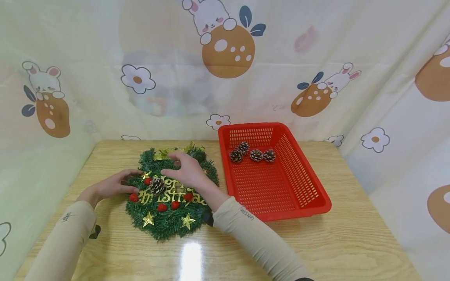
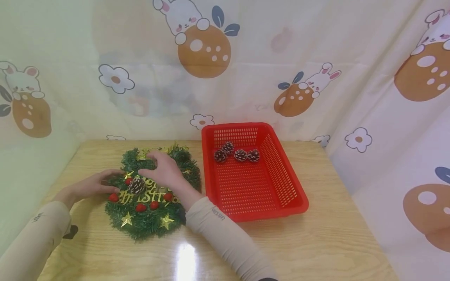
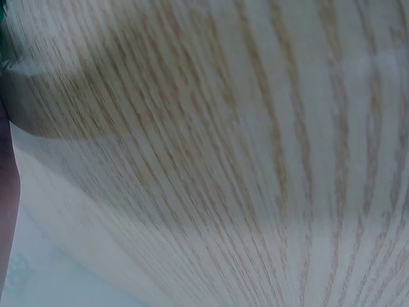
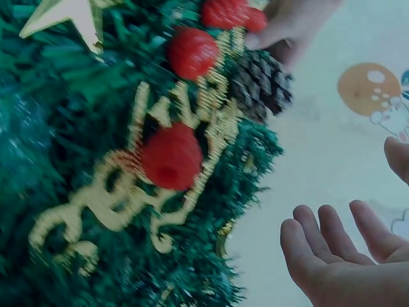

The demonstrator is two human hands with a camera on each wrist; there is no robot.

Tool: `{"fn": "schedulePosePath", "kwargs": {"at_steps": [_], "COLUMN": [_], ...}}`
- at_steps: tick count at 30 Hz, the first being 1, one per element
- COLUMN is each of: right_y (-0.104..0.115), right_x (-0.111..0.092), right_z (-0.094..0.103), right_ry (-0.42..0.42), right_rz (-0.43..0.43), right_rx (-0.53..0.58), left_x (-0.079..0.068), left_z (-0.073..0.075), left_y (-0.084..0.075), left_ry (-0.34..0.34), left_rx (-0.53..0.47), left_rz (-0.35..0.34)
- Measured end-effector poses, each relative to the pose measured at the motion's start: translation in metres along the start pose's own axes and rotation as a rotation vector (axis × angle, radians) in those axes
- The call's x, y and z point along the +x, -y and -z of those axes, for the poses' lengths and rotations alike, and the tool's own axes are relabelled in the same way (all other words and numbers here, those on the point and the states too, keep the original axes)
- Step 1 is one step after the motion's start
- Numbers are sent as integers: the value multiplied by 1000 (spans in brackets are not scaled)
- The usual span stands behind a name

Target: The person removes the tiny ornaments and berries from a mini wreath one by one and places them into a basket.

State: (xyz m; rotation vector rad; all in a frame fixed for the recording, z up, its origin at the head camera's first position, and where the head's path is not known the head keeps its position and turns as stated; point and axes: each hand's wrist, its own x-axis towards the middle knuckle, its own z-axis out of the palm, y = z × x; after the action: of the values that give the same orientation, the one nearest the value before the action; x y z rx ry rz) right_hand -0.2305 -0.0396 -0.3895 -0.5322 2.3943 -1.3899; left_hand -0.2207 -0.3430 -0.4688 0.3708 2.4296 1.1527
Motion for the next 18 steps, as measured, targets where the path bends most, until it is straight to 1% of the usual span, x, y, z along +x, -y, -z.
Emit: {"fn": "schedulePosePath", "kwargs": {"at_steps": [5, 12, 18], "right_y": [-4, -12, -16], "right_x": [2, 8, 11], "right_z": [-11, -24, -30], "right_ry": [33, 71, 80], "right_rz": [-9, -36, -56], "right_rx": [-27, -70, -92], "left_x": [1, 0, -1], "left_z": [2, 6, 7], "left_y": [-2, -5, -7], "left_ry": [3, 9, 17], "left_rx": [2, 6, 4], "left_rz": [6, -7, 1]}}
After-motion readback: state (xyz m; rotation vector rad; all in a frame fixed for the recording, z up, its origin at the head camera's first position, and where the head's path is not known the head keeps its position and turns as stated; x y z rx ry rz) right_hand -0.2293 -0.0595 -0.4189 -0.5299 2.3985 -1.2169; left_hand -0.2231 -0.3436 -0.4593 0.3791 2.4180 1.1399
